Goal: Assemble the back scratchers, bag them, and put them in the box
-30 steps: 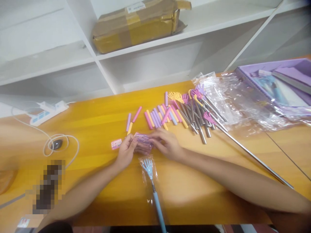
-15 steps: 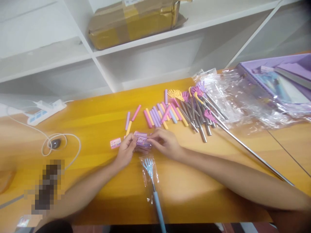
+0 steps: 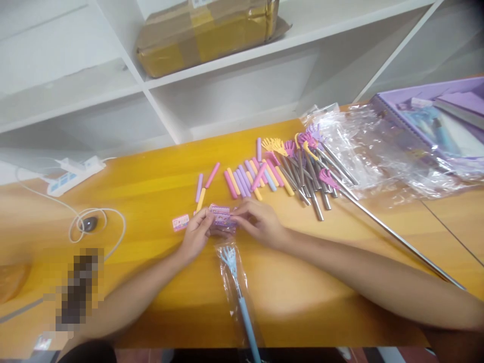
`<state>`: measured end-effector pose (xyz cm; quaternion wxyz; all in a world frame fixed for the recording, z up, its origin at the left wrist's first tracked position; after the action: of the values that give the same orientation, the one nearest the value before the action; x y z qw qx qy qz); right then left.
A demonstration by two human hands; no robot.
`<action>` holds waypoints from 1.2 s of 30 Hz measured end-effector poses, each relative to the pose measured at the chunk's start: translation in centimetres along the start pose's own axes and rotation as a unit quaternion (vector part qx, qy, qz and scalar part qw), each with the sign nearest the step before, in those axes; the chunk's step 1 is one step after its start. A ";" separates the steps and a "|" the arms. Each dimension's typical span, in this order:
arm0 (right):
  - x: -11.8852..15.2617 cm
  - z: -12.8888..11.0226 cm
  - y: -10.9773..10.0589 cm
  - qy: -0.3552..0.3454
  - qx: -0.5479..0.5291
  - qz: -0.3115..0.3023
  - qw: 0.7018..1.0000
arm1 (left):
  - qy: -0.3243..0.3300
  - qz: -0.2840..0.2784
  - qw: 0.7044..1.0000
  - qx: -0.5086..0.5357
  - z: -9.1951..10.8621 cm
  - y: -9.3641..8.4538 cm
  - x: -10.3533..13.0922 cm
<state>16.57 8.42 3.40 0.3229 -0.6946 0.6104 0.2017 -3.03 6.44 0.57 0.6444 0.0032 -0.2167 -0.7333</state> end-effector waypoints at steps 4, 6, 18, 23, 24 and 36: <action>0.0 -0.2 0.0 -0.004 0.000 0.014 1.000 | -0.015 -0.012 1.000 0.006 0.0 0.2 -0.1; 0.0 -0.2 0.1 -0.001 -0.001 0.016 1.000 | -0.022 -0.011 1.000 0.011 -0.1 0.2 -0.1; 0.3 0.4 0.4 -0.029 -0.002 -0.036 0.999 | 0.002 0.026 1.000 -0.012 -0.1 -0.1 -0.1; 0.3 0.0 0.4 -0.079 0.043 -0.063 0.994 | 0.024 0.044 0.998 -0.033 -0.4 -0.7 -0.2; 0.3 -0.2 0.4 -0.091 0.058 -0.070 0.992 | 0.028 0.045 0.998 -0.038 -0.5 -0.8 -0.2; 0.4 -1.0 0.8 -0.122 0.091 -0.101 0.983 | 0.046 0.053 0.993 -0.091 -0.9 -1.4 -0.2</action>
<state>15.80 7.38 3.65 0.4756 -0.6906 0.5088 0.1950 -4.06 6.44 -0.72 0.6892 -0.0330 -0.1189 -0.7140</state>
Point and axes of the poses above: each hand's wrist, its own x-axis away from the middle knuckle, its own y-axis out of the palm, z = x × y, the point moved 4 cm from there along -x, towards the middle knuckle, and after that the axes turned 8 degrees about z, right-handed, at the moved point
